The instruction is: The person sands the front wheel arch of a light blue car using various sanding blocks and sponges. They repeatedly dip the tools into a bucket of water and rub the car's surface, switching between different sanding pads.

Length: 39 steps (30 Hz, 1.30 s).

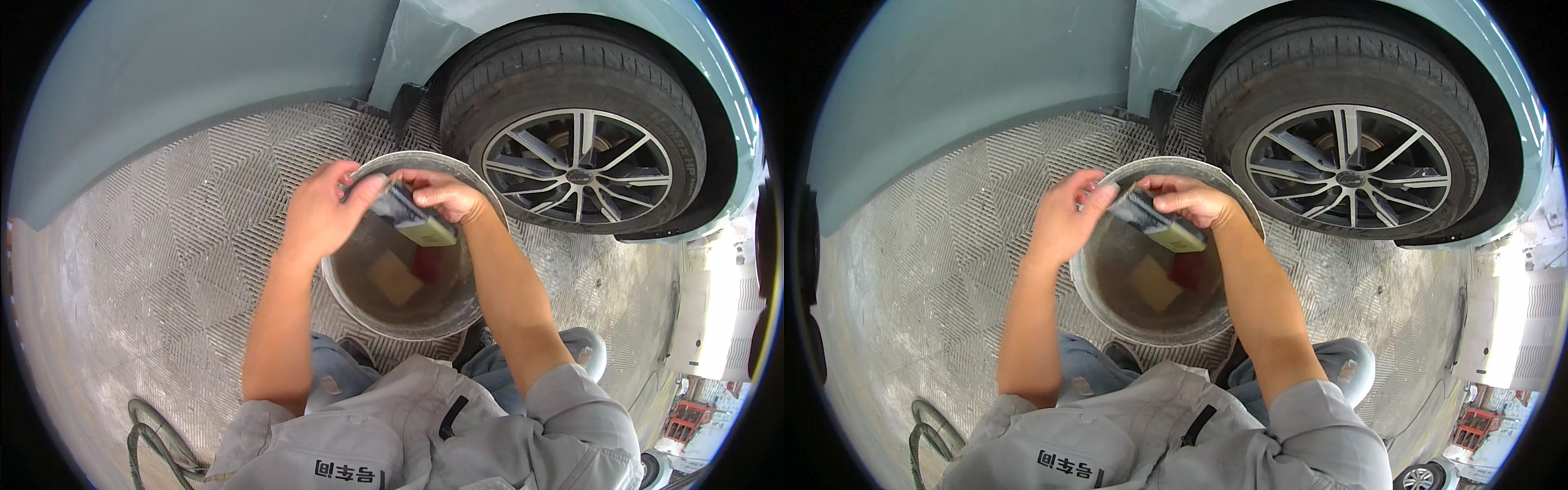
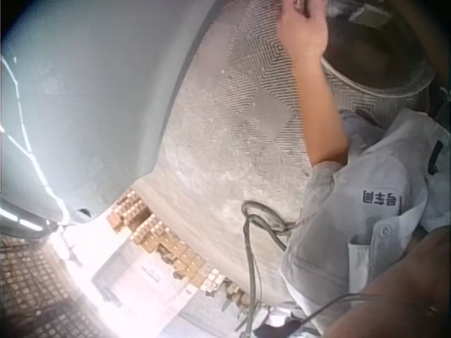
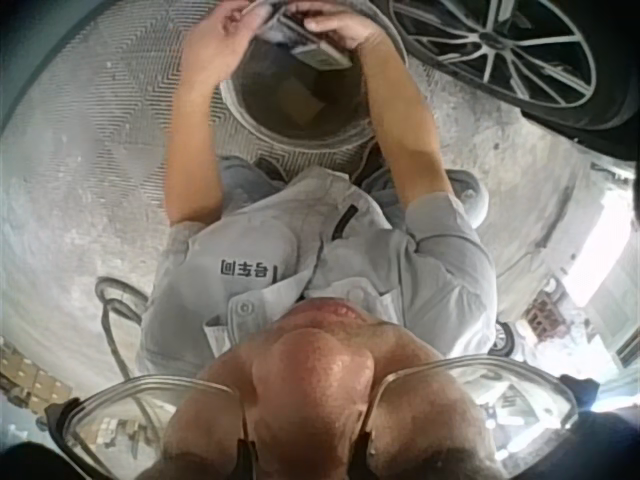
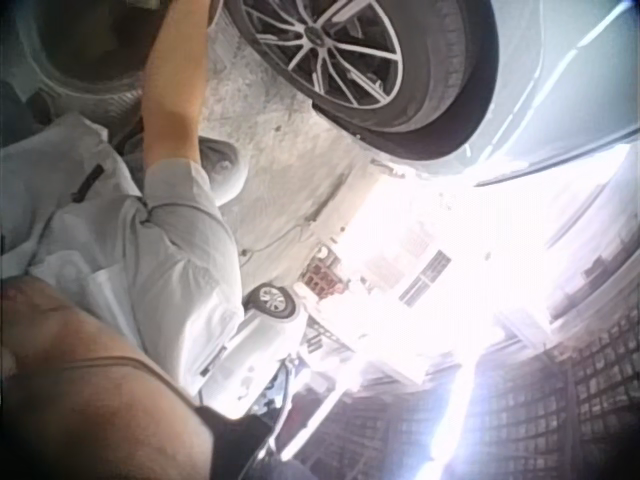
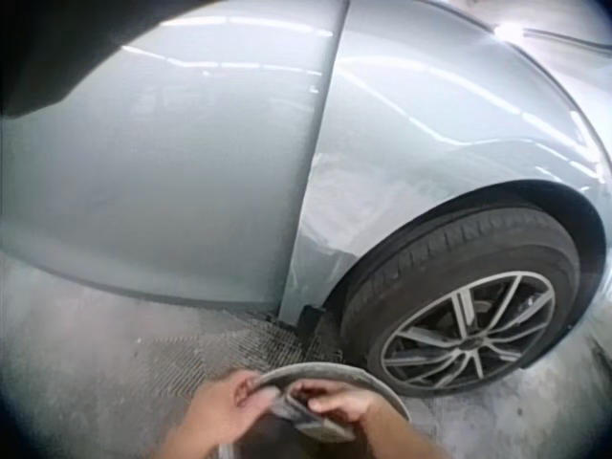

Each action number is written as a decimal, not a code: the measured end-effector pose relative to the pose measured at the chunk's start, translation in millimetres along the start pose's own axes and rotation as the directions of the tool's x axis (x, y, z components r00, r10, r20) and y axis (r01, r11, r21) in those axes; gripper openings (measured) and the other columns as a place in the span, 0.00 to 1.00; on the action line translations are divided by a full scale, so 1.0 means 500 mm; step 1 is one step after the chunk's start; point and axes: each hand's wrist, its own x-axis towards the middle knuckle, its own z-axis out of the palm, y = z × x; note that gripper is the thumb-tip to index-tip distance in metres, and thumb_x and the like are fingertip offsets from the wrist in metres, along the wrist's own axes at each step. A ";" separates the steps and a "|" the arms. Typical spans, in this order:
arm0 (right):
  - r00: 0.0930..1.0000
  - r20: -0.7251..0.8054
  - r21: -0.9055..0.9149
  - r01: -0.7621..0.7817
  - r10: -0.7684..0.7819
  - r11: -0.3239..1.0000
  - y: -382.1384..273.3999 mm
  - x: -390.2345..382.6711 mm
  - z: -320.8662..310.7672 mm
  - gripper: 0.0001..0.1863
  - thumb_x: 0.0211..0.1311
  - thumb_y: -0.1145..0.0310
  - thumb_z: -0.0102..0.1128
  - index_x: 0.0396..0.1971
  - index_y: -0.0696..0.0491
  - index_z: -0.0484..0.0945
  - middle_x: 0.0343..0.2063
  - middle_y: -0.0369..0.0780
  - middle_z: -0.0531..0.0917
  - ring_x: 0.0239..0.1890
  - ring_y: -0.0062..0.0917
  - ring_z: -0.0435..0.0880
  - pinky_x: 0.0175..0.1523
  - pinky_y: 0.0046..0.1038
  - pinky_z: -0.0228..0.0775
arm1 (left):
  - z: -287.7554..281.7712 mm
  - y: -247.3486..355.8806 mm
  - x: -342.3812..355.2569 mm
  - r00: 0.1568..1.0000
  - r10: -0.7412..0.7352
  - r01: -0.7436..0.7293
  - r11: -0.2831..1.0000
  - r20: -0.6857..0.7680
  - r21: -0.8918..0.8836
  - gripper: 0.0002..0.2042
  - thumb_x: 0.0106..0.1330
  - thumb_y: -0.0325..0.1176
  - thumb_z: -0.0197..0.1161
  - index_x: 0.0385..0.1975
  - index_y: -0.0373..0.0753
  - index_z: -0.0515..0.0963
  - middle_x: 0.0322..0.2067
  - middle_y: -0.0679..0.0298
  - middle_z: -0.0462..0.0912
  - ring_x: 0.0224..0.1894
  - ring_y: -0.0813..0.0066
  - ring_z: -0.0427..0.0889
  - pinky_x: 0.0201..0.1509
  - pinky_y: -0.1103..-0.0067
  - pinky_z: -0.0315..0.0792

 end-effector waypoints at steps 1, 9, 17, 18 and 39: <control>0.999 0.031 -0.078 0.008 -0.006 0.997 0.002 0.002 0.003 0.31 0.49 0.67 0.71 0.54 0.56 0.71 0.49 0.37 0.77 0.52 0.23 0.75 0.59 0.27 0.65 | 0.004 0.009 -0.008 0.996 0.090 -0.090 0.986 0.010 0.140 0.26 0.61 0.53 0.64 0.47 0.34 0.77 0.36 0.56 0.82 0.40 0.63 0.80 0.46 0.72 0.74; 0.993 0.118 -0.221 0.038 -0.012 0.974 0.029 0.018 -0.013 0.39 0.38 0.69 0.81 0.53 0.51 0.69 0.49 0.34 0.74 0.54 0.22 0.72 0.61 0.29 0.62 | 0.001 0.046 -0.018 0.970 0.068 -0.139 0.944 0.235 0.300 0.29 0.49 0.49 0.71 0.47 0.34 0.76 0.42 0.49 0.81 0.48 0.49 0.77 0.52 0.63 0.71; 0.540 -0.753 -0.061 -0.626 0.376 0.778 0.205 0.045 -0.151 0.17 0.64 0.57 0.59 0.44 0.54 0.81 0.39 0.41 0.83 0.39 0.29 0.81 0.45 0.35 0.74 | 0.001 0.022 -0.023 0.905 0.188 -0.352 0.834 0.381 0.425 0.32 0.38 0.47 0.76 0.44 0.33 0.78 0.43 0.53 0.80 0.53 0.54 0.75 0.62 0.65 0.65; 0.464 -0.819 -0.097 -0.693 0.339 0.714 0.243 0.044 -0.159 0.17 0.65 0.60 0.55 0.46 0.56 0.81 0.42 0.43 0.83 0.42 0.33 0.81 0.45 0.36 0.73 | 0.001 0.020 -0.023 0.901 0.185 -0.357 0.829 0.392 0.430 0.33 0.38 0.47 0.76 0.44 0.33 0.78 0.43 0.53 0.80 0.53 0.54 0.75 0.62 0.66 0.65; 0.661 0.469 -0.162 -0.588 -0.586 -0.793 -0.695 0.010 0.291 0.31 0.62 0.55 0.57 0.60 0.59 0.65 0.61 0.50 0.66 0.65 0.42 0.63 0.68 0.38 0.53 | -0.004 -0.013 -0.020 0.809 0.174 -0.440 0.813 0.561 0.382 0.32 0.33 0.52 0.76 0.37 0.35 0.79 0.37 0.55 0.80 0.45 0.58 0.76 0.55 0.67 0.66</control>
